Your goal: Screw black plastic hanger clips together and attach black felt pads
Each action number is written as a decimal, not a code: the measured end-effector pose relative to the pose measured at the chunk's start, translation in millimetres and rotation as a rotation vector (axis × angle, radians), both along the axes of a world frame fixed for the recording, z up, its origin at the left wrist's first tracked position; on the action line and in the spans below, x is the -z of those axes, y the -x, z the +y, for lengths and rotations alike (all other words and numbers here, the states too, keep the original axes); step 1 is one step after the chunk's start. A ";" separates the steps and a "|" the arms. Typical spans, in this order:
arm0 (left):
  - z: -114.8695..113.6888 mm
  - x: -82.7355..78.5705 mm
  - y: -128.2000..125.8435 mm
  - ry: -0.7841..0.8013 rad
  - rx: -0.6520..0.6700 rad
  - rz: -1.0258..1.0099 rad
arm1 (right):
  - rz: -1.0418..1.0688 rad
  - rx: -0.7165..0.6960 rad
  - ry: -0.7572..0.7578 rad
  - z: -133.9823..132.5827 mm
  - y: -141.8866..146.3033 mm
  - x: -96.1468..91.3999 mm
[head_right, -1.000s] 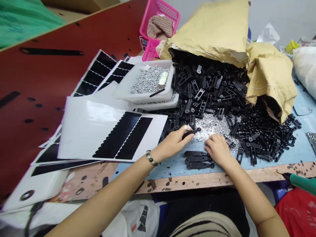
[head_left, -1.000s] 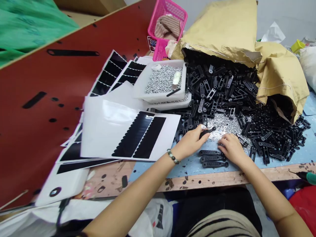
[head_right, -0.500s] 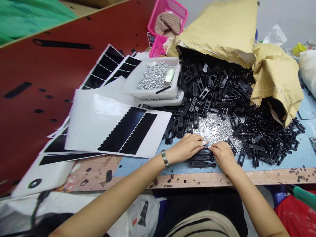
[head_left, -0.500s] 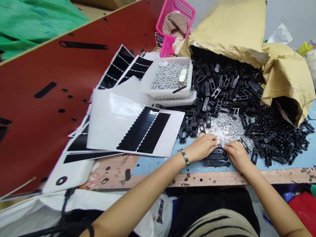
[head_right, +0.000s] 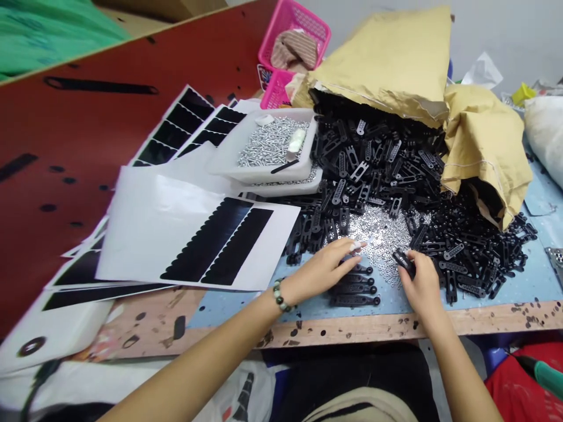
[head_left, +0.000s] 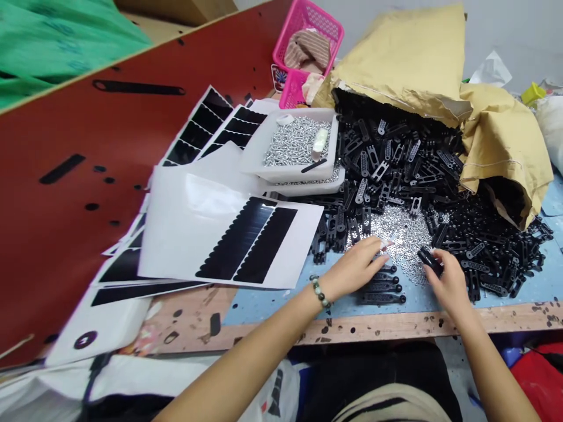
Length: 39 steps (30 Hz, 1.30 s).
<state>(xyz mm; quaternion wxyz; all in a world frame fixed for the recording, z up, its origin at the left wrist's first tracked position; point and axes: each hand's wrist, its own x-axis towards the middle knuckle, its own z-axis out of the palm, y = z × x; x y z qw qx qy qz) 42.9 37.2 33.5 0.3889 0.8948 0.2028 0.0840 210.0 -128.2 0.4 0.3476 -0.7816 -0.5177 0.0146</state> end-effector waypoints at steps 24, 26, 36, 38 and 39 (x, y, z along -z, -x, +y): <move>-7.5 -12.8 -21.9 0.284 -0.204 -0.122 | 0.273 -0.394 -0.192 58.0 -21.4 -44.6; -9.4 -15.9 -20.4 0.149 -0.190 -0.150 | 0.218 -0.463 -0.181 57.9 -6.3 -50.3; -0.4 -16.3 -0.4 -0.222 -0.061 -0.122 | 0.155 -0.473 -0.215 56.7 7.0 -47.9; 6.7 -13.3 2.2 -0.255 -0.012 -0.072 | 0.211 -0.445 -0.122 58.5 6.3 -35.4; 10.1 -10.9 3.2 -0.271 0.015 -0.035 | 0.202 -0.443 -0.056 59.8 6.1 -28.5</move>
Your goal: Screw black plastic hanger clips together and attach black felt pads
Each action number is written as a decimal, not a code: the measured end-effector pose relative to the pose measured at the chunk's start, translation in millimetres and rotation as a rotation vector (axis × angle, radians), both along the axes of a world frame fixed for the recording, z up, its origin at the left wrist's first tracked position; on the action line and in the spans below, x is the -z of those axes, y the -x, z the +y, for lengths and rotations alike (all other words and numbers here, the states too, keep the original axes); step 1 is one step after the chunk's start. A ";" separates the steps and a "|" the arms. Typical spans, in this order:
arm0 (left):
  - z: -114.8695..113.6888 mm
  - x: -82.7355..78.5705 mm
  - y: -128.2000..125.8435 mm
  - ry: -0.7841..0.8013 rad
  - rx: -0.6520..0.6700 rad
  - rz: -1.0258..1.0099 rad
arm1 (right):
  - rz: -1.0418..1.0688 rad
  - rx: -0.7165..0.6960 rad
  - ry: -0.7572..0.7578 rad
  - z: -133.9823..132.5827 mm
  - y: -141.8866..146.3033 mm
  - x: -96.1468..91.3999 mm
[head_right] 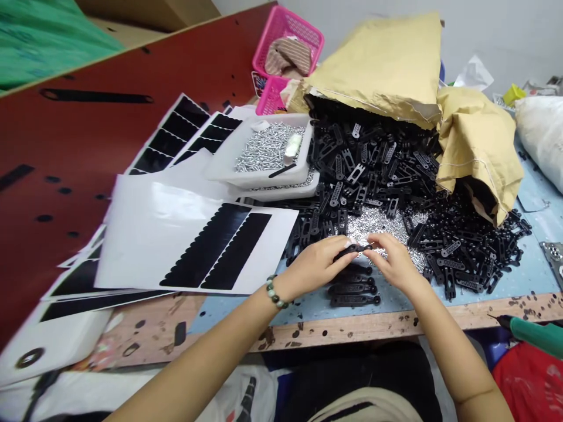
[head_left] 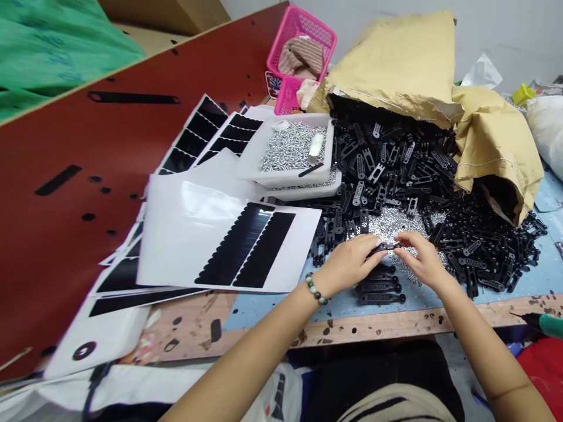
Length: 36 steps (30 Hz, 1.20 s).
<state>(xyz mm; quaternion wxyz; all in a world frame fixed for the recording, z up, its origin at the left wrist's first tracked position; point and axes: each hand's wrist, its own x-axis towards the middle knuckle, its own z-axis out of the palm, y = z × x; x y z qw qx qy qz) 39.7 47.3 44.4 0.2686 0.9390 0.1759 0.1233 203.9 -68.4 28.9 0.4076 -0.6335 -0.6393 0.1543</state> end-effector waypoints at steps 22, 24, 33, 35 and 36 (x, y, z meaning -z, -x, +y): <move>10.8 8.6 14.1 0.286 -0.161 0.146 | -0.532 0.022 0.257 -6.9 3.8 42.4; 8.6 11.9 13.4 0.326 -0.168 0.154 | -0.483 0.051 0.247 -12.5 -0.2 41.6; 6.8 27.7 0.8 0.470 -0.109 0.165 | -0.445 -0.002 0.202 -4.0 9.2 43.7; 8.0 29.9 -0.3 0.434 -0.120 0.095 | -0.487 0.037 0.218 -3.3 9.0 42.9; 8.2 30.9 -0.2 0.402 -0.119 0.066 | -0.488 0.067 0.218 -4.9 7.5 42.2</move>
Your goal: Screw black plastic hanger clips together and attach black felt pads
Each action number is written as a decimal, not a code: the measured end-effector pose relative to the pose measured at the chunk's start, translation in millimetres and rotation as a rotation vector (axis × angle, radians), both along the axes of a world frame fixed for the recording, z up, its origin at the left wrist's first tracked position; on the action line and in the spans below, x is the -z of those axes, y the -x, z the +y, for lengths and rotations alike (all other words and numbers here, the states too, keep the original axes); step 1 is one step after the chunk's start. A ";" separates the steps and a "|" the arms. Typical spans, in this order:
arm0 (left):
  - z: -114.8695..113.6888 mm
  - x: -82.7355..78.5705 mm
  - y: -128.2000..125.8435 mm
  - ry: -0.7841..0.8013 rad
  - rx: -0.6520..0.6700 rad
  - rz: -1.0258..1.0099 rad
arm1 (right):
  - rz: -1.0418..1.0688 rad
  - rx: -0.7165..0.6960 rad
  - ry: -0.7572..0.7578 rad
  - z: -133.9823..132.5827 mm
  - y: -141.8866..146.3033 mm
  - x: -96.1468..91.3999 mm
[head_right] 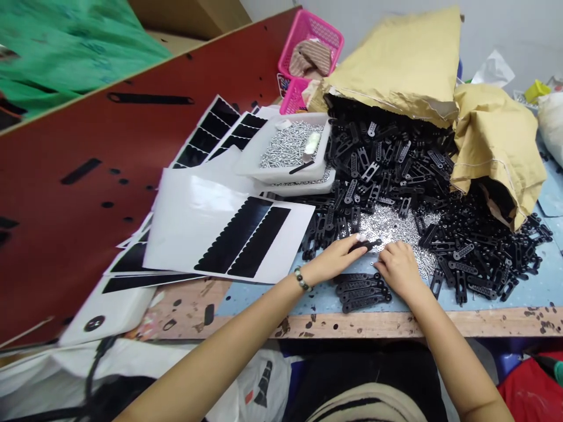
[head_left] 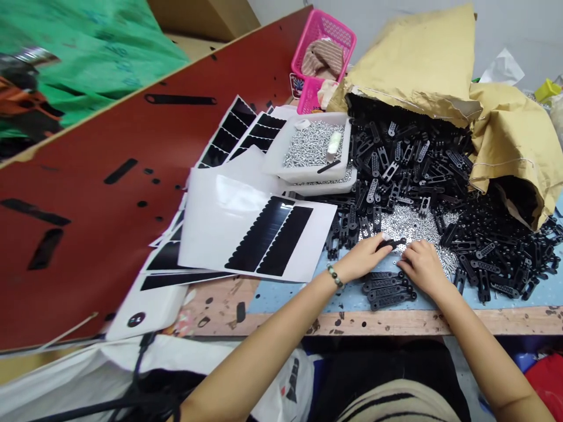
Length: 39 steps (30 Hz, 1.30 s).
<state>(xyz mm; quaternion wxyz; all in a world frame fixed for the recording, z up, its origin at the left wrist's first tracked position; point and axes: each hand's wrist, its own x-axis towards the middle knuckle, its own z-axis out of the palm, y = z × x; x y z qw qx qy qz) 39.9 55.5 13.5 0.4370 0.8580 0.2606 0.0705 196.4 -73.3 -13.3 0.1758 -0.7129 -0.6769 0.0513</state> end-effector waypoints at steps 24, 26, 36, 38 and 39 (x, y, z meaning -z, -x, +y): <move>-1.3 -4.2 0.5 -0.395 0.340 0.177 | 0.128 -0.062 -0.160 -27.8 5.8 14.2; -0.5 -4.7 -0.9 -0.395 0.349 0.181 | 0.111 -0.057 -0.157 -28.4 6.8 14.2; -2.9 -0.6 1.3 -0.358 0.337 0.127 | 0.086 -0.068 -0.144 -29.8 7.1 11.2; -2.1 -2.9 0.9 -0.339 0.332 0.101 | 0.099 -0.072 -0.157 -30.3 6.8 8.6; -1.8 -3.9 0.5 -0.329 0.331 0.088 | 0.097 -0.070 -0.164 -30.9 6.7 7.7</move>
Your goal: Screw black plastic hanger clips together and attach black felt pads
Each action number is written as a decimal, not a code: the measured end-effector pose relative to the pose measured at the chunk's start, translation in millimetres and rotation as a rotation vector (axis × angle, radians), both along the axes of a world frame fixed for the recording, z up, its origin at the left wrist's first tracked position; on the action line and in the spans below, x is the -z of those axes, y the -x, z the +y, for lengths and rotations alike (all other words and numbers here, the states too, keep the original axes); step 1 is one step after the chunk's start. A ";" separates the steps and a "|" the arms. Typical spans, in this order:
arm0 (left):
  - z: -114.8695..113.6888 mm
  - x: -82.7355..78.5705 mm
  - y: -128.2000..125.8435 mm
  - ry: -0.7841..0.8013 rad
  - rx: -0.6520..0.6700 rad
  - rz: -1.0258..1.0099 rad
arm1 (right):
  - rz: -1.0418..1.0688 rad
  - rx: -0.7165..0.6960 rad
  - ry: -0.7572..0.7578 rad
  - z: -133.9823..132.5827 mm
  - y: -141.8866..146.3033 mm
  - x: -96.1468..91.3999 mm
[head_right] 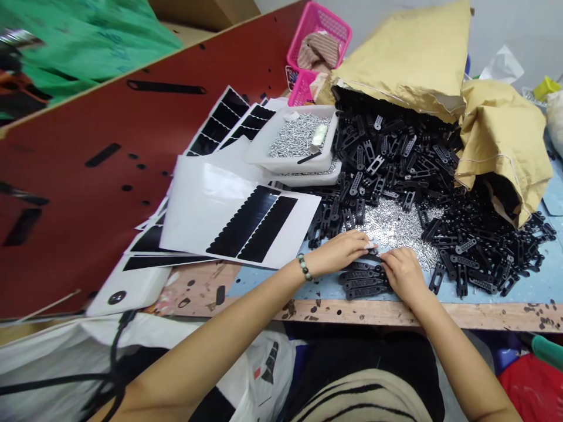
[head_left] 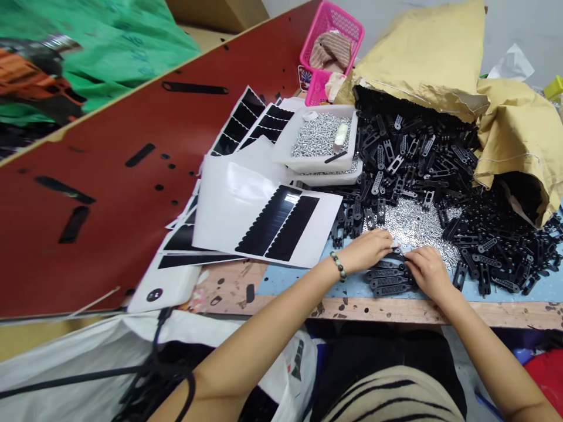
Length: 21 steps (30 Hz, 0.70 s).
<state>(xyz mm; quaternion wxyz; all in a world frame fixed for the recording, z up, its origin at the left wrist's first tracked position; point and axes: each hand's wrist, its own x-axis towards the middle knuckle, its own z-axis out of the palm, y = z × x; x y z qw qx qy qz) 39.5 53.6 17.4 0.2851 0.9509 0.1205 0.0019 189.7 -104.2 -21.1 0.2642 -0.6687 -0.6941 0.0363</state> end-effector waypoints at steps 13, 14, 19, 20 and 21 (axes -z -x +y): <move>-0.9 7.8 3.1 0.073 -0.001 0.013 | -0.018 -0.025 0.038 -3.5 0.5 6.1; -1.7 8.7 5.1 0.081 -0.004 0.002 | -0.008 -0.038 0.036 -3.5 0.1 6.5; -0.3 11.0 5.1 0.107 -0.039 -0.008 | 0.063 0.003 0.043 1.3 -3.5 8.1; 1.1 10.4 3.4 0.097 -0.045 -0.004 | 0.058 0.010 0.043 2.7 -3.8 7.7; 2.6 9.6 1.7 0.086 -0.048 -0.002 | 0.048 0.016 0.041 3.8 -3.6 7.2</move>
